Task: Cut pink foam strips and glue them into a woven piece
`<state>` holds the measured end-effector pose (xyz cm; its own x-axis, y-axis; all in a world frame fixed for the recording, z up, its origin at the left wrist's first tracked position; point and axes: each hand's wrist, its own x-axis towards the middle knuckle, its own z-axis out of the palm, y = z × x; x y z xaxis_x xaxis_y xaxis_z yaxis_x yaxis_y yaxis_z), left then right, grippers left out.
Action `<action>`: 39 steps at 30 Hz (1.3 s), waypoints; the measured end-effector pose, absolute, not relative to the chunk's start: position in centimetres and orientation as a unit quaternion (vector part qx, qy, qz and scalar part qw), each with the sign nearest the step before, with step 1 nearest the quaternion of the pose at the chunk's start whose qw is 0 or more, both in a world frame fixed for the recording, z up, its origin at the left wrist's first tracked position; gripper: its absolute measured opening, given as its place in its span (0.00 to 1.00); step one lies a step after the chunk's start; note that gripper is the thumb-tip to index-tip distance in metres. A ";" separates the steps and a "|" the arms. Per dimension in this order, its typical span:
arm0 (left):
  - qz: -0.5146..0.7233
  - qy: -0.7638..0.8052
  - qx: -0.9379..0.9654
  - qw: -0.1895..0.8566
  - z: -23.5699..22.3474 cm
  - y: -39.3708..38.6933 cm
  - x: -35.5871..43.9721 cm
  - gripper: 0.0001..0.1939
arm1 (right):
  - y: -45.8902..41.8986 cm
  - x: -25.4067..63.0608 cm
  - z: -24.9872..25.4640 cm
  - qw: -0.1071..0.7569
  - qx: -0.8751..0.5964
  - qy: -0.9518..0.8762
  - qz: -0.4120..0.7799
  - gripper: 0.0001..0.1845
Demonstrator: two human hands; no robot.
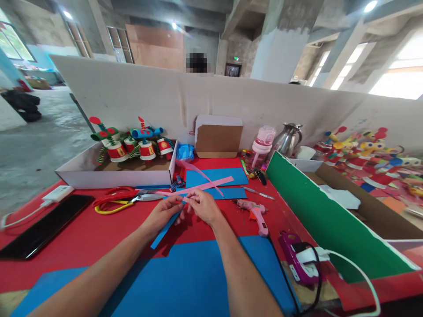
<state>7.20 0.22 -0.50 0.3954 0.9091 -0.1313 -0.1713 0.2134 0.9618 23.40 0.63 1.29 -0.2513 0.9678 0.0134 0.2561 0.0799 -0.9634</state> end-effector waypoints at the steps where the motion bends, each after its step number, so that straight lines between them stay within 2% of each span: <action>1: 0.398 0.380 0.482 0.681 -0.4 0.2 7.2 0.23 | 0.7 23.4 1.3 0.376 -0.482 -0.632 0.476 0.13; 9: 0.414 0.378 0.451 0.694 -0.2 0.0 7.5 0.24 | 0.7 23.4 1.3 0.374 -0.484 -0.630 0.479 0.15; 19: 0.401 0.389 0.458 0.691 -0.1 -0.2 7.5 0.23 | 0.8 23.5 1.2 0.372 -0.490 -0.629 0.474 0.11; 29: 0.454 0.431 0.544 0.559 0.3 0.4 6.8 0.14 | 0.5 23.1 1.4 0.362 -0.496 -0.631 0.474 0.11; 32: 0.441 0.443 0.549 0.554 0.1 0.4 6.8 0.14 | 0.5 23.1 1.3 0.350 -0.499 -0.635 0.474 0.12; 34: 0.435 0.447 0.538 0.566 0.0 0.4 6.8 0.15 | 0.3 23.0 1.6 0.360 -0.512 -0.652 0.428 0.11; 39: 0.539 0.438 0.418 0.585 -0.1 0.8 6.6 0.19 | -0.8 22.0 2.7 0.499 -0.524 -0.668 0.172 0.10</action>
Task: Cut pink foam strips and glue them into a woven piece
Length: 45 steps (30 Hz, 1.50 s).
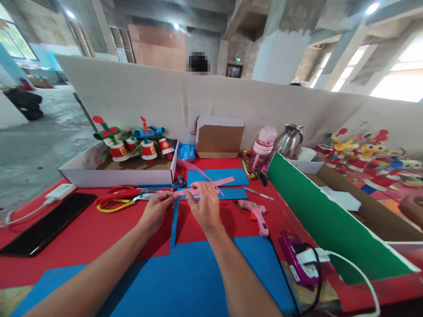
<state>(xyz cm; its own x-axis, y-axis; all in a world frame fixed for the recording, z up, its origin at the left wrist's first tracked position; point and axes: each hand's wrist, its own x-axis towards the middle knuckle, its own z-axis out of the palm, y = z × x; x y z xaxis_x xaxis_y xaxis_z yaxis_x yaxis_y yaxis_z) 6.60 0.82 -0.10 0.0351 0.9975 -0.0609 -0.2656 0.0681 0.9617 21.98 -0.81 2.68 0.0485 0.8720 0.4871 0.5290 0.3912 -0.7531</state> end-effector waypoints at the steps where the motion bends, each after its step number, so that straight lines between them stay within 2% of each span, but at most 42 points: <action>1: 0.563 0.430 0.384 0.593 -0.1 0.9 6.6 0.19 | -1.0 21.6 2.6 0.507 -0.518 -0.667 0.171 0.11; 3: 0.587 0.412 0.323 0.618 0.0 1.0 6.6 0.20 | -1.0 20.8 2.0 0.504 -0.510 -0.657 0.232 0.13; 6: 0.575 0.400 0.283 0.656 0.2 0.7 7.0 0.20 | -0.6 20.0 0.8 0.522 -0.494 -0.570 0.399 0.12; 8: 0.552 0.396 0.290 0.674 0.4 0.3 7.4 0.20 | -0.2 19.8 0.3 0.539 -0.472 -0.488 0.499 0.16; 10: 0.536 0.389 0.306 0.684 0.6 -0.1 7.8 0.19 | -0.1 19.7 0.1 0.551 -0.460 -0.436 0.543 0.19; 22: 0.529 0.416 0.387 0.631 0.3 -0.2 8.0 0.17 | -0.4 19.9 0.3 0.581 -0.477 -0.391 0.531 0.16; 29: 0.511 0.436 0.411 0.617 0.4 -0.2 7.9 0.16 | -0.1 20.5 0.4 0.571 -0.493 -0.395 0.524 0.13; 45: 0.503 0.443 0.422 0.611 0.1 -0.1 7.7 0.16 | -0.1 20.7 0.4 0.554 -0.480 -0.411 0.543 0.15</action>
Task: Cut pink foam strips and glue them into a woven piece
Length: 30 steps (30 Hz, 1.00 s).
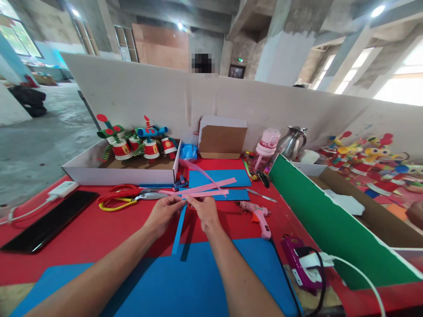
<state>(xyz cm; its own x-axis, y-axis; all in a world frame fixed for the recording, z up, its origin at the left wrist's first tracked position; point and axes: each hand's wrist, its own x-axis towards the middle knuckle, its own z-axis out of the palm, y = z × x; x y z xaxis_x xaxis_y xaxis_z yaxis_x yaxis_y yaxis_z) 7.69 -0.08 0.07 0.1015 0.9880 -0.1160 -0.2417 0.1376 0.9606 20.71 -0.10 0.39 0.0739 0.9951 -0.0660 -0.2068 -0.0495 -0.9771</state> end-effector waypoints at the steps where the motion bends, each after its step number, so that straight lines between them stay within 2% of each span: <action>1: 0.501 0.442 0.423 0.612 0.1 -0.1 7.7 0.16 | -0.1 20.8 0.4 0.551 -0.482 -0.414 0.541 0.15; 7: 0.499 0.411 0.394 0.654 -0.2 0.4 7.2 0.18 | -0.1 21.0 0.5 0.532 -0.504 -0.433 0.525 0.15; 10: 0.504 0.410 0.407 0.642 -0.2 0.7 6.9 0.19 | -0.2 21.0 0.6 0.524 -0.499 -0.447 0.526 0.15; 16: 0.497 0.430 0.449 0.605 0.2 0.7 6.7 0.18 | -0.1 21.0 0.6 0.505 -0.475 -0.477 0.540 0.15; 24: 0.454 0.422 0.484 0.617 0.6 1.0 6.1 0.15 | 0.4 21.6 0.0 0.491 -0.468 -0.508 0.531 0.14; 27: 0.493 0.417 0.428 0.632 0.6 1.4 5.8 0.12 | 0.9 22.6 0.2 0.505 -0.448 -0.475 0.564 0.17; 30: 0.556 0.399 0.286 0.671 0.6 1.9 5.7 0.09 | 1.7 23.9 0.3 0.544 -0.433 -0.396 0.600 0.20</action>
<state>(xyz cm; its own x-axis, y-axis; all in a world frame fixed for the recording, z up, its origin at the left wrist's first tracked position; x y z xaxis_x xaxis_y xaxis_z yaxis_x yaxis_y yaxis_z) 5.66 1.85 0.58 0.0639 0.9740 -0.2174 -0.5186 0.2186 0.8266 23.88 1.74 0.26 -0.0329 0.9955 -0.0889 -0.3096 -0.0947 -0.9461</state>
